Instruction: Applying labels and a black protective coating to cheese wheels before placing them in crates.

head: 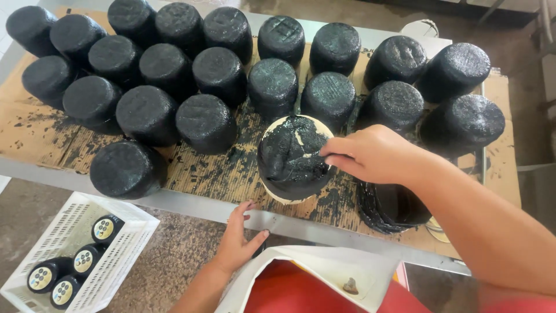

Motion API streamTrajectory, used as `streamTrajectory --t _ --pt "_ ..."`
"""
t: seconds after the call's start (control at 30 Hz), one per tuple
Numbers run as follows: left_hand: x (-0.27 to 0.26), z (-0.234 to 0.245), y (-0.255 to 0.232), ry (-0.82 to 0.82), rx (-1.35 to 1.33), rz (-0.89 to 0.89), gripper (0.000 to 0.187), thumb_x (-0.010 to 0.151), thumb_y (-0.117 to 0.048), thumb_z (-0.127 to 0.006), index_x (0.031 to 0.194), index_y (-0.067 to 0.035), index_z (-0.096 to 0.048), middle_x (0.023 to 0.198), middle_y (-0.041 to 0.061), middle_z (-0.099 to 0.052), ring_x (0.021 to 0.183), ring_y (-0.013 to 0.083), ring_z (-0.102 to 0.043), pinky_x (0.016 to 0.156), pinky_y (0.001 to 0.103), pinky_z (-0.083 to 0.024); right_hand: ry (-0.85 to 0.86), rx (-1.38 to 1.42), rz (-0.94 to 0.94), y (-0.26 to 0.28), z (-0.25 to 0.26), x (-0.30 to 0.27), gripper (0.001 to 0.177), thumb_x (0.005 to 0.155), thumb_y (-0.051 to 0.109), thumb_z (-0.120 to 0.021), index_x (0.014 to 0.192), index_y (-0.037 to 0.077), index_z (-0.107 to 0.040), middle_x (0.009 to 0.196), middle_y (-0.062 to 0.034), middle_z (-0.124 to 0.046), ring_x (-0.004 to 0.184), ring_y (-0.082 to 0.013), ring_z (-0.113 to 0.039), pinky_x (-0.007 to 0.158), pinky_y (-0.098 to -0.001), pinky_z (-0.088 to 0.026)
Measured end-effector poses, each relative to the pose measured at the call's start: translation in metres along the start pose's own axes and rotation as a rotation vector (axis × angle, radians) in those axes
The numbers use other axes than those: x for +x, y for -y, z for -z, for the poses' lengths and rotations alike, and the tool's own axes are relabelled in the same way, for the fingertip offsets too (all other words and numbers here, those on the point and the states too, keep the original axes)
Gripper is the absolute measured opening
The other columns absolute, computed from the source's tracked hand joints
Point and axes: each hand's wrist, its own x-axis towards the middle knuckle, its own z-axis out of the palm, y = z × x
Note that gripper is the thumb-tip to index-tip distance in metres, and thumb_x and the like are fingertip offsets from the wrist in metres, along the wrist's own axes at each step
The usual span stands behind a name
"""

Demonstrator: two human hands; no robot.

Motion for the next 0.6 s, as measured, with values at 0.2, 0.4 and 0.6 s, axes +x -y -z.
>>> streamTrajectory --t 0.2,0.4,0.6 --pt "-0.008 -0.002 0.013 -0.056 -0.013 -0.008 0.085 0.092 -0.048 -0.065 0.154 -0.003 -0.029 0.149 0.018 -0.046 0.139 0.0305 -0.047 0.113 0.048 -0.044 0.134 -0.116 -0.2 -0.018 0.029 -0.049 0.027 0.095 0.044 -0.057 0.118 0.035 -0.068 0.077 0.0065 -0.079 0.063 -0.0215 -0.073 0.064 -0.0357 -0.058" --pt "-0.01 -0.007 0.016 -0.026 -0.04 0.006 0.081 0.091 -0.045 -0.067 0.152 -0.005 -0.032 0.148 0.017 -0.047 0.138 0.0297 -0.047 0.111 0.046 -0.044 0.23 -0.172 -0.199 0.001 0.031 0.004 0.021 0.103 0.046 -0.046 0.108 0.03 -0.059 0.071 0.0014 -0.07 0.064 -0.0234 -0.067 0.066 -0.0398 -0.055" --pt "-0.001 0.001 -0.004 0.031 -0.016 0.078 0.083 0.089 -0.049 -0.066 0.153 -0.009 -0.031 0.15 0.016 -0.045 0.136 0.0339 -0.048 0.11 0.049 -0.043 0.25 -0.145 -0.237 0.004 0.035 0.0 0.017 0.103 0.044 -0.047 0.109 0.032 -0.058 0.073 -0.0013 -0.071 0.066 -0.0253 -0.068 0.072 -0.0408 -0.055"
